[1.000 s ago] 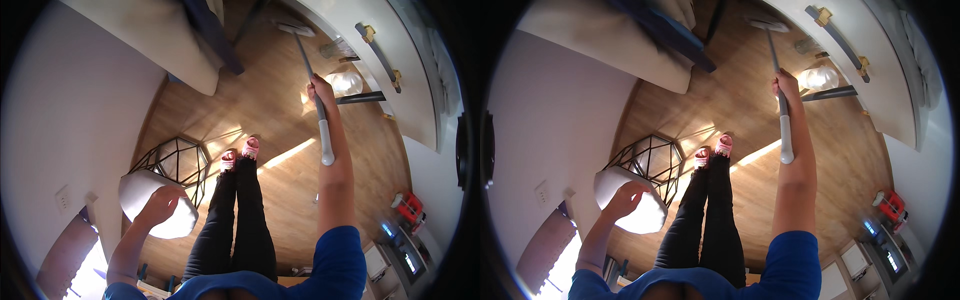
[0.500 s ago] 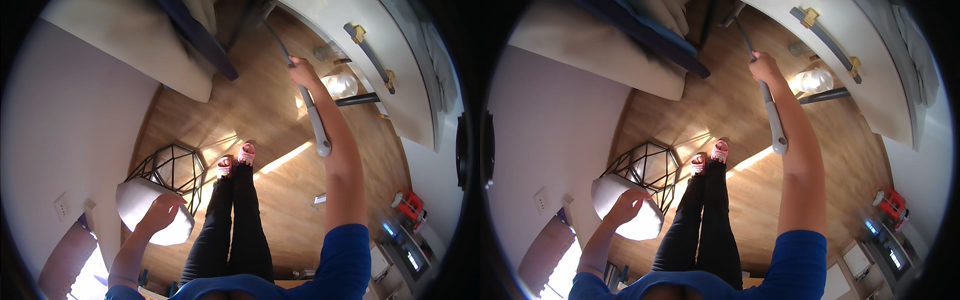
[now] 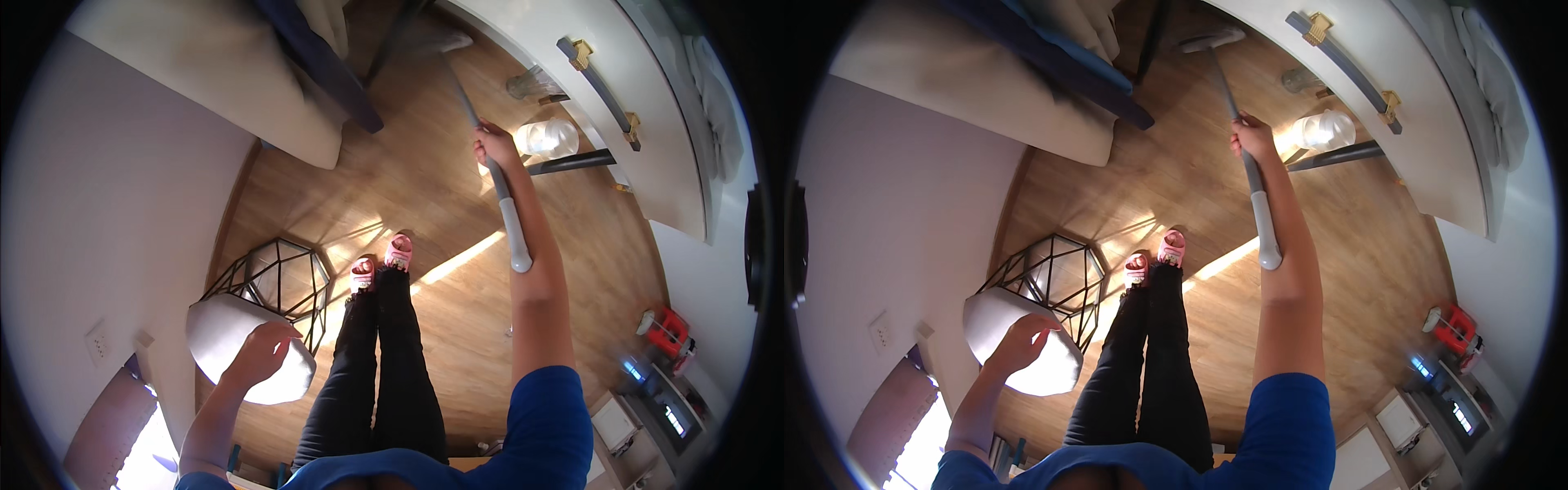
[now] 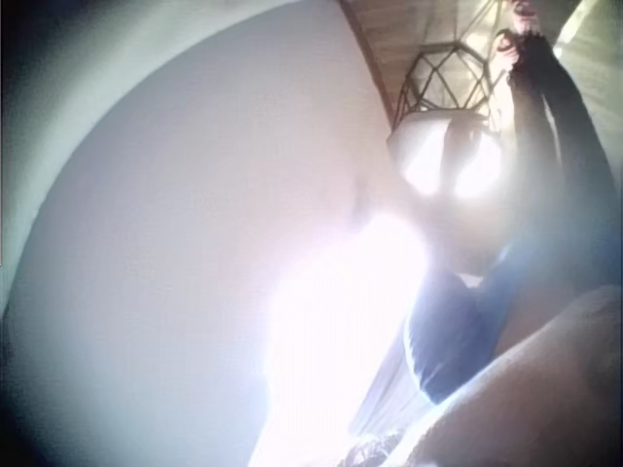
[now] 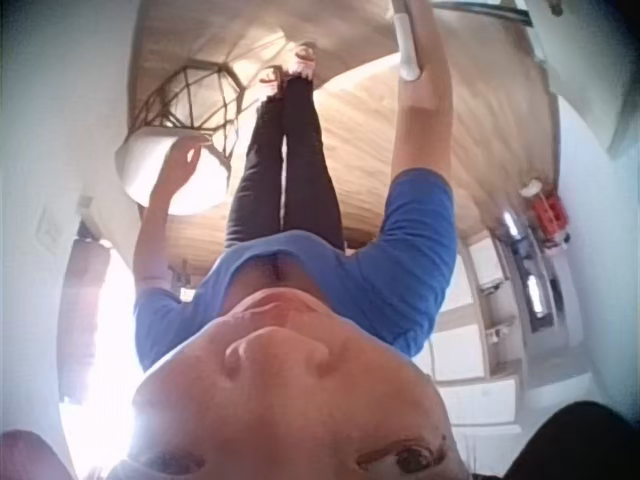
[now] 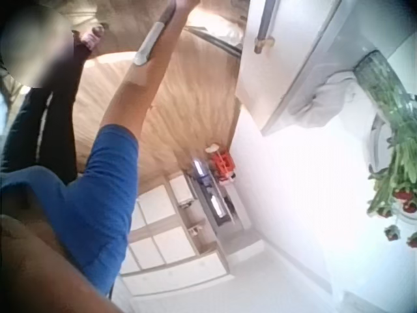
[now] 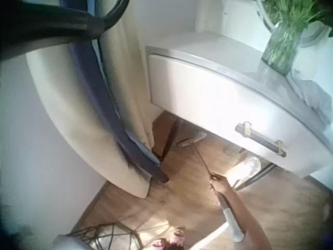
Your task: The person sweeps a wooden floor in a bedroom using a long-handled broom. They move a white stool and a plastic bottle to clear the path, then sweep debris into a pile near a bed and a trash can.
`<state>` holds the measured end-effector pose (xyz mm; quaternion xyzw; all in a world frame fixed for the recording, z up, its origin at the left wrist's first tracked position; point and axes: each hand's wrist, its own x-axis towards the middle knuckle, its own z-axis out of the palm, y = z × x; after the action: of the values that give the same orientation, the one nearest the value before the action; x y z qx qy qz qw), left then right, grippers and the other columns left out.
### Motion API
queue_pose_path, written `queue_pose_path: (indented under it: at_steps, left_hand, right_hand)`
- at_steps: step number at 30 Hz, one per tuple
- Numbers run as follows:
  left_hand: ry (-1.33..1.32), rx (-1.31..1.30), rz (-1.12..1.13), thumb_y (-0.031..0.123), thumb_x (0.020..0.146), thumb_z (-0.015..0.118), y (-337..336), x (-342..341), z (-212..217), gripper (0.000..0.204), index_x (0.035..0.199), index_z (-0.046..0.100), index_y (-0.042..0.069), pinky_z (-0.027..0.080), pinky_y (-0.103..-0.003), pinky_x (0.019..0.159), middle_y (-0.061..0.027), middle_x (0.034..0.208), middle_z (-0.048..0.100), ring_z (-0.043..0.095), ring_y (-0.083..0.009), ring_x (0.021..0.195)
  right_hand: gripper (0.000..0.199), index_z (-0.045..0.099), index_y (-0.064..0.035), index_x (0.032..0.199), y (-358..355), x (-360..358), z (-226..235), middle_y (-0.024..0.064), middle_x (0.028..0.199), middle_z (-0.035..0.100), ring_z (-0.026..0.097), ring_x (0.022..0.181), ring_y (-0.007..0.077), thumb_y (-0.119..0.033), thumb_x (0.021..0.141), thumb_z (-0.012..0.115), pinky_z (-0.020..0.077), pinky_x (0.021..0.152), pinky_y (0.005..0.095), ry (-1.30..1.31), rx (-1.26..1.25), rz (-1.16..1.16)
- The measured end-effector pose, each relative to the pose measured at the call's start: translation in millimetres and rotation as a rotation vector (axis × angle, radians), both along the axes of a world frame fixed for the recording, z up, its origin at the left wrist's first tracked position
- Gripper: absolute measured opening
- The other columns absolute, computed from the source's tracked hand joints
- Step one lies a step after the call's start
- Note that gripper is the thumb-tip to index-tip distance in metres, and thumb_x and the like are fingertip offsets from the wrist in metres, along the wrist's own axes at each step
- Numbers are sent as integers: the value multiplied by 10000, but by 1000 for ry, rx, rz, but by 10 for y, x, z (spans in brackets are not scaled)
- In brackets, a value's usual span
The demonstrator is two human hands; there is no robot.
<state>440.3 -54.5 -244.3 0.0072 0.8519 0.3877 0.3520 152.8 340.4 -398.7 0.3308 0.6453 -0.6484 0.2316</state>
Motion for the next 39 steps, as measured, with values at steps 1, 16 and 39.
queue_pose_path:
  at_steps: [1,16,39]
  left_hand:
    - [9,15,-13,-5,753,492,12,-11,5,172,871,598,59,435,-346,783,-114,887,589,544,-262,878]
    - [-43,-48,0,24,761,502,39,53,70,158,880,596,66,433,-333,786,-97,879,592,549,-254,872]
    - [-36,-31,77,77,769,494,-215,590,145,161,905,576,52,453,-324,739,-104,888,597,575,-227,812]
  right_hand:
    - [373,460,-133,1164,96,10,3,36,579,472,419,403,82,-110,801,541,331,342,208,-30,-89,-69]
    - [160,383,-190,717,223,372,-221,-19,547,352,356,422,59,-152,863,436,300,358,166,-126,-546,-414]
    - [495,297,-97,1296,98,3050,1630,-11,493,394,394,359,85,-70,830,462,323,331,235,-281,87,180]
